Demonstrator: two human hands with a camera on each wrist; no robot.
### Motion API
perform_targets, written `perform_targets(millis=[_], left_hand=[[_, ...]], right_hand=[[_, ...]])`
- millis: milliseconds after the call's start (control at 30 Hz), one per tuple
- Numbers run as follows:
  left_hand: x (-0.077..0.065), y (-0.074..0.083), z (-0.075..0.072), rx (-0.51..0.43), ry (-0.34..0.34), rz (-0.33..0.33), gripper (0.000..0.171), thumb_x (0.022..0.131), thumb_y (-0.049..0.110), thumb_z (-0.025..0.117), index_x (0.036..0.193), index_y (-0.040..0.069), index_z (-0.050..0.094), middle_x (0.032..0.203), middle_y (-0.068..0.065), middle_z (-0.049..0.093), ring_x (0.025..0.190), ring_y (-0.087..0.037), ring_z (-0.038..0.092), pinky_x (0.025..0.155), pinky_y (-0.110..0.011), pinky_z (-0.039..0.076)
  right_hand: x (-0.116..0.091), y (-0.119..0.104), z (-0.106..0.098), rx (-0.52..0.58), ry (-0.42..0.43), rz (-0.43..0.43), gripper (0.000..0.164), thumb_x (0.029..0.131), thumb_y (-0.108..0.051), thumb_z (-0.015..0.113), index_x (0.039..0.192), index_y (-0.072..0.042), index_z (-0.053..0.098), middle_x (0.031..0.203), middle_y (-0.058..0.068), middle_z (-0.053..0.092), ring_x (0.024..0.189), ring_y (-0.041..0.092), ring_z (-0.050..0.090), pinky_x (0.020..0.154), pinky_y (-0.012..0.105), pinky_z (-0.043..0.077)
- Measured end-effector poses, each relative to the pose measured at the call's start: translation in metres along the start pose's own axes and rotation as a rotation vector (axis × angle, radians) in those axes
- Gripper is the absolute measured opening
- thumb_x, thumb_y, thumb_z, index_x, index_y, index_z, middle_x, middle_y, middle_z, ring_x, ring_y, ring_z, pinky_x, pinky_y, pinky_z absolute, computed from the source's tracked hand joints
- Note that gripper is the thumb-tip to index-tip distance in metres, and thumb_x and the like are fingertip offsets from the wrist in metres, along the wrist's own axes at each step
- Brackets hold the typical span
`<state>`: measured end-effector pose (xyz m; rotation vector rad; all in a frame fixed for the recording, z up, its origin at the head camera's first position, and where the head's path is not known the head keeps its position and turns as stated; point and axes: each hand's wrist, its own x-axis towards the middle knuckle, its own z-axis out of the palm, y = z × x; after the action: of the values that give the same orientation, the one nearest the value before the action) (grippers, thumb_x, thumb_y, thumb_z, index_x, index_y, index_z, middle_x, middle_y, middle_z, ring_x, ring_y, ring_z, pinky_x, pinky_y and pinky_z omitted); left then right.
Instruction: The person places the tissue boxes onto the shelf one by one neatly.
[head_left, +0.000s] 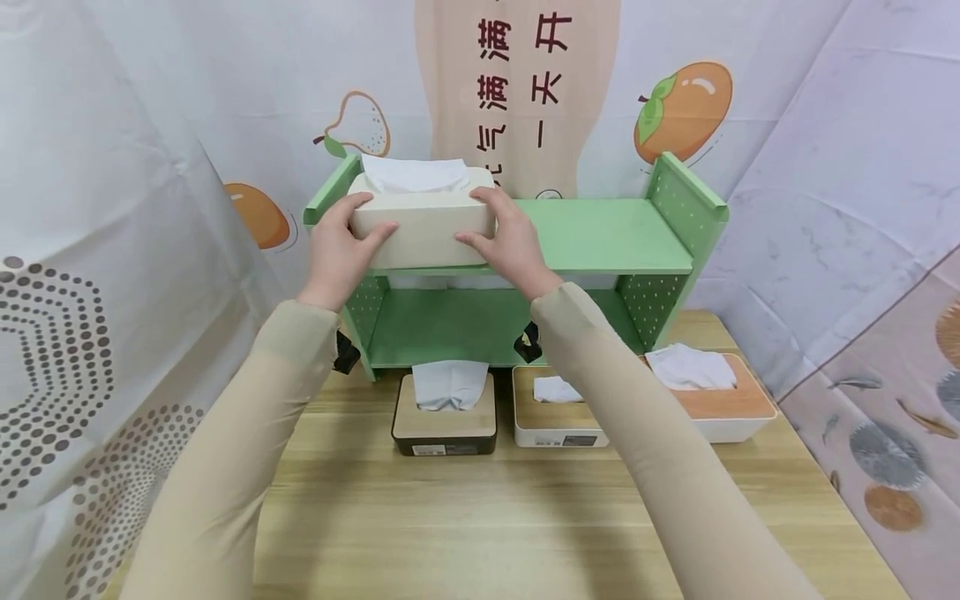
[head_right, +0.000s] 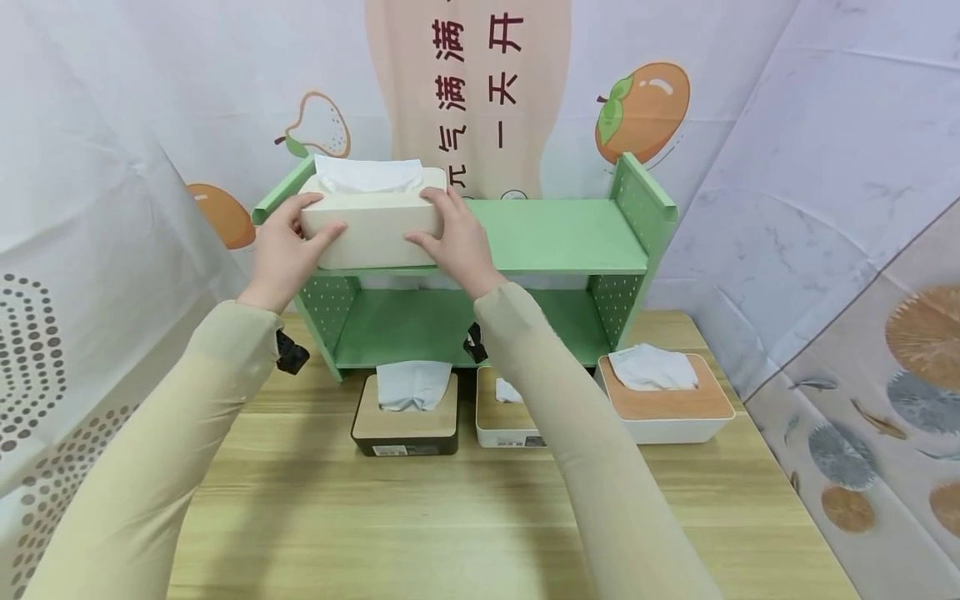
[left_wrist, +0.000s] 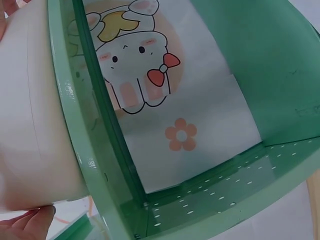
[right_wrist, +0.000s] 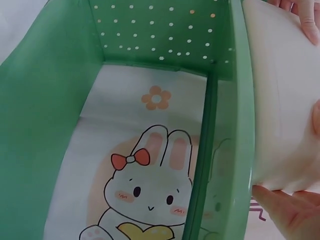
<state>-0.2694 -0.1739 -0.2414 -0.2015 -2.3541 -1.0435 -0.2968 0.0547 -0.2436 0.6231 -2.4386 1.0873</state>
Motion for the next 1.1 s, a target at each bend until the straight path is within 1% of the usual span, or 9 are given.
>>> perform_targets(millis=[33, 233, 433, 567, 667, 900, 1100], left_hand=[[0.001, 0.0, 0.001, -0.01, 0.0, -0.01, 0.054, 0.086, 0.033, 0.07, 0.132, 0.009, 0.054, 0.133, -0.012, 0.056, 0.112, -0.027, 0.056, 0.092, -0.044, 0.047], [0.01, -0.001, 0.003, -0.021, -0.022, -0.06, 0.053, 0.087, 0.033, 0.069, 0.132, 0.011, 0.054, 0.132, -0.01, 0.056, 0.11, -0.026, 0.056, 0.092, -0.043, 0.047], [0.018, -0.001, 0.006, -0.023, -0.052, -0.077, 0.053, 0.087, 0.031, 0.068, 0.133, 0.01, 0.052, 0.133, -0.011, 0.055, 0.111, -0.027, 0.055, 0.094, -0.043, 0.047], [0.021, -0.001, 0.007, -0.023, -0.072, -0.095, 0.054, 0.088, 0.031, 0.068, 0.134, 0.01, 0.05, 0.135, -0.011, 0.054, 0.111, -0.027, 0.055, 0.094, -0.043, 0.047], [0.023, -0.002, 0.008, -0.029, -0.082, -0.104, 0.054, 0.089, 0.029, 0.067, 0.135, 0.009, 0.049, 0.136, -0.012, 0.053, 0.113, -0.028, 0.054, 0.096, -0.043, 0.045], [0.03, -0.004, 0.01, -0.03, -0.088, -0.118, 0.053, 0.089, 0.028, 0.066, 0.136, 0.009, 0.048, 0.138, -0.012, 0.051, 0.119, -0.029, 0.052, 0.099, -0.043, 0.044], [0.033, -0.004, 0.01, -0.028, -0.092, -0.125, 0.053, 0.09, 0.028, 0.065, 0.136, 0.009, 0.047, 0.138, -0.013, 0.05, 0.121, -0.029, 0.05, 0.1, -0.044, 0.043]], right_hand=[[0.002, 0.001, 0.0, -0.003, -0.006, 0.004, 0.06, 0.081, -0.026, 0.075, 0.133, -0.01, 0.049, 0.14, 0.008, 0.048, 0.12, 0.025, 0.05, 0.101, 0.039, 0.042], [0.012, 0.004, 0.002, -0.023, -0.023, 0.038, 0.061, 0.082, -0.027, 0.074, 0.135, -0.011, 0.047, 0.14, 0.006, 0.049, 0.123, 0.022, 0.049, 0.104, 0.035, 0.039], [0.02, 0.006, 0.004, -0.036, -0.037, 0.092, 0.062, 0.083, -0.029, 0.073, 0.137, -0.013, 0.046, 0.141, 0.005, 0.049, 0.125, 0.021, 0.048, 0.106, 0.035, 0.037], [0.024, 0.007, 0.005, -0.05, -0.053, 0.121, 0.062, 0.084, -0.03, 0.072, 0.138, -0.015, 0.045, 0.141, 0.004, 0.048, 0.125, 0.021, 0.048, 0.106, 0.035, 0.037], [0.027, 0.006, 0.007, -0.057, -0.065, 0.147, 0.063, 0.085, -0.03, 0.071, 0.139, -0.016, 0.043, 0.142, 0.004, 0.048, 0.126, 0.021, 0.047, 0.107, 0.035, 0.037], [0.032, 0.005, 0.01, -0.063, -0.071, 0.185, 0.063, 0.086, -0.03, 0.07, 0.141, -0.019, 0.042, 0.142, 0.003, 0.048, 0.124, 0.022, 0.049, 0.105, 0.036, 0.038], [0.035, 0.004, 0.012, -0.05, -0.062, 0.207, 0.064, 0.086, -0.029, 0.069, 0.142, -0.02, 0.04, 0.145, 0.004, 0.045, 0.126, 0.023, 0.048, 0.106, 0.038, 0.038]])
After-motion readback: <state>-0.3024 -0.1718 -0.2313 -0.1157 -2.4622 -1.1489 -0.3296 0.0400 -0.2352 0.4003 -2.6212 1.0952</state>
